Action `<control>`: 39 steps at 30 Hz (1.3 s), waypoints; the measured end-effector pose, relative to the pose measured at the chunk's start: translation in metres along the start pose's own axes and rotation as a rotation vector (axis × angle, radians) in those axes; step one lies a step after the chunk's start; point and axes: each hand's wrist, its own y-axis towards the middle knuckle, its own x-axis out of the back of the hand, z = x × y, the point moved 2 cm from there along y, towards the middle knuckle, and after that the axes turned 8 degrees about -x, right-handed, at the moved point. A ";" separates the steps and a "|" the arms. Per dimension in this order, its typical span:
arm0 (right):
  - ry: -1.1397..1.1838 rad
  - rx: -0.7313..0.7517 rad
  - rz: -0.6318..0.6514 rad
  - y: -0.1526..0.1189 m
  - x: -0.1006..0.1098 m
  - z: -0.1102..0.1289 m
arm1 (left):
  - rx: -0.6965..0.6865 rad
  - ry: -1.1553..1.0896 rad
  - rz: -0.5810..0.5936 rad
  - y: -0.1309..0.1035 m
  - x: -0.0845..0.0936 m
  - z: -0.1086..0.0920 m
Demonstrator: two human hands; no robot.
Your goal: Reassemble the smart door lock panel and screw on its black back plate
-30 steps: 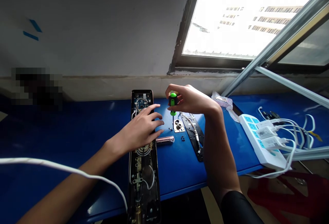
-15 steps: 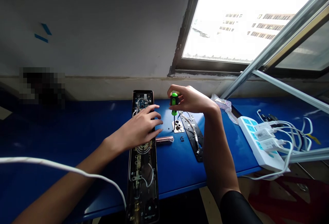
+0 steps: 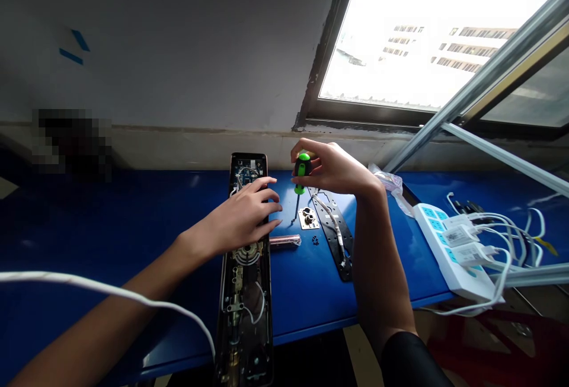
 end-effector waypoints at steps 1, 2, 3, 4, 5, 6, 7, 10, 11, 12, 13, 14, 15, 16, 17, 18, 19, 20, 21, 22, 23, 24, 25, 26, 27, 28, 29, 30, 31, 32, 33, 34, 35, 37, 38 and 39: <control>-0.002 0.000 -0.003 0.001 0.000 -0.001 | 0.005 0.002 0.010 0.000 0.000 0.000; -0.005 0.001 -0.005 0.001 0.000 -0.001 | 0.010 0.002 0.019 0.000 0.000 0.000; -0.009 0.002 -0.010 0.001 0.000 -0.001 | 0.015 0.003 0.025 0.000 0.001 -0.001; -0.015 0.002 -0.016 0.001 0.000 0.000 | 0.019 0.002 0.030 0.000 0.001 -0.001; -0.022 -0.001 -0.021 0.000 0.000 0.000 | 0.021 0.001 0.033 0.000 0.002 -0.001; -0.027 -0.003 -0.023 0.000 0.001 0.001 | 0.022 -0.001 0.035 0.000 0.002 -0.001; -0.030 -0.004 -0.025 -0.001 0.001 0.001 | 0.022 -0.004 0.033 0.000 0.002 -0.002; -0.025 -0.002 -0.028 -0.002 0.003 0.001 | 0.021 -0.010 0.030 0.000 0.003 -0.001; -0.018 -0.002 -0.027 -0.002 0.003 0.001 | 0.021 -0.012 0.031 0.000 0.002 -0.001; -0.011 0.000 -0.025 -0.002 0.003 0.001 | 0.021 -0.013 0.032 0.000 0.002 -0.001; -0.005 0.001 -0.024 -0.002 0.003 0.001 | 0.021 -0.015 0.033 -0.001 0.002 -0.001; -0.004 0.002 -0.025 -0.001 0.003 0.000 | 0.020 -0.017 0.033 -0.001 0.002 -0.001; -0.008 0.002 -0.028 -0.001 0.003 0.000 | 0.018 -0.020 0.033 -0.001 0.001 -0.001; -0.012 0.002 -0.032 -0.001 0.003 -0.001 | 0.015 -0.020 0.031 -0.001 0.001 -0.001; -0.016 0.001 -0.035 -0.001 0.003 -0.001 | 0.014 -0.021 0.030 0.000 0.001 -0.001; -0.018 0.000 -0.036 -0.001 0.003 -0.001 | 0.012 -0.021 0.031 0.000 0.001 -0.001; -0.016 0.001 -0.032 -0.001 0.003 -0.001 | 0.012 -0.021 0.030 0.000 0.001 -0.001; -0.010 0.003 -0.027 -0.002 0.003 0.000 | 0.012 -0.021 0.028 0.000 0.001 -0.001; -0.003 0.002 -0.022 -0.002 0.003 0.001 | 0.012 -0.022 0.026 0.000 0.001 -0.001; 0.001 -0.001 -0.019 -0.003 0.004 0.001 | 0.012 -0.023 0.024 0.000 0.001 -0.001; 0.004 -0.006 -0.019 -0.003 0.004 0.002 | 0.012 -0.025 0.020 0.000 0.001 -0.001; 0.007 -0.011 -0.017 -0.004 0.005 0.003 | 0.012 -0.026 0.015 0.000 0.000 -0.001; 0.010 -0.014 -0.016 -0.005 0.005 0.004 | 0.013 -0.030 0.010 0.000 0.000 0.000; 0.011 -0.015 -0.017 -0.005 0.006 0.005 | 0.013 -0.037 0.003 0.000 0.000 0.000; 0.012 -0.011 -0.024 -0.005 0.006 0.006 | 0.014 -0.048 -0.006 0.000 0.000 0.000; 0.014 -0.006 -0.040 -0.006 0.007 0.007 | 0.014 -0.063 -0.017 -0.001 0.000 0.001; 0.020 0.002 -0.064 -0.006 0.007 0.008 | 0.017 -0.080 -0.029 -0.001 0.001 0.001; 0.032 0.009 -0.091 -0.007 0.008 0.010 | 0.023 -0.098 -0.041 -0.001 0.003 0.002; 0.053 0.013 -0.123 -0.008 0.008 0.012 | 0.029 -0.116 -0.053 -0.001 0.005 0.002; 0.082 0.013 -0.157 -0.009 0.008 0.014 | 0.035 -0.132 -0.062 -0.002 0.009 0.002; 0.117 0.010 -0.192 -0.009 0.008 0.017 | 0.040 -0.149 -0.069 -0.002 0.013 0.002; 0.156 0.006 -0.226 -0.010 0.007 0.020 | 0.043 -0.169 -0.072 -0.003 0.018 0.001; 0.198 0.005 -0.262 -0.011 0.007 0.022 | 0.046 -0.193 -0.068 -0.005 0.023 0.001; 0.267 0.017 -0.343 -0.011 0.005 0.028 | 0.054 -0.248 -0.052 -0.010 0.031 0.001; 0.294 0.034 -0.384 -0.011 0.003 0.032 | 0.059 -0.271 -0.055 -0.014 0.034 0.002; 0.317 0.056 -0.424 -0.010 0.002 0.035 | 0.063 -0.288 -0.069 -0.018 0.036 0.003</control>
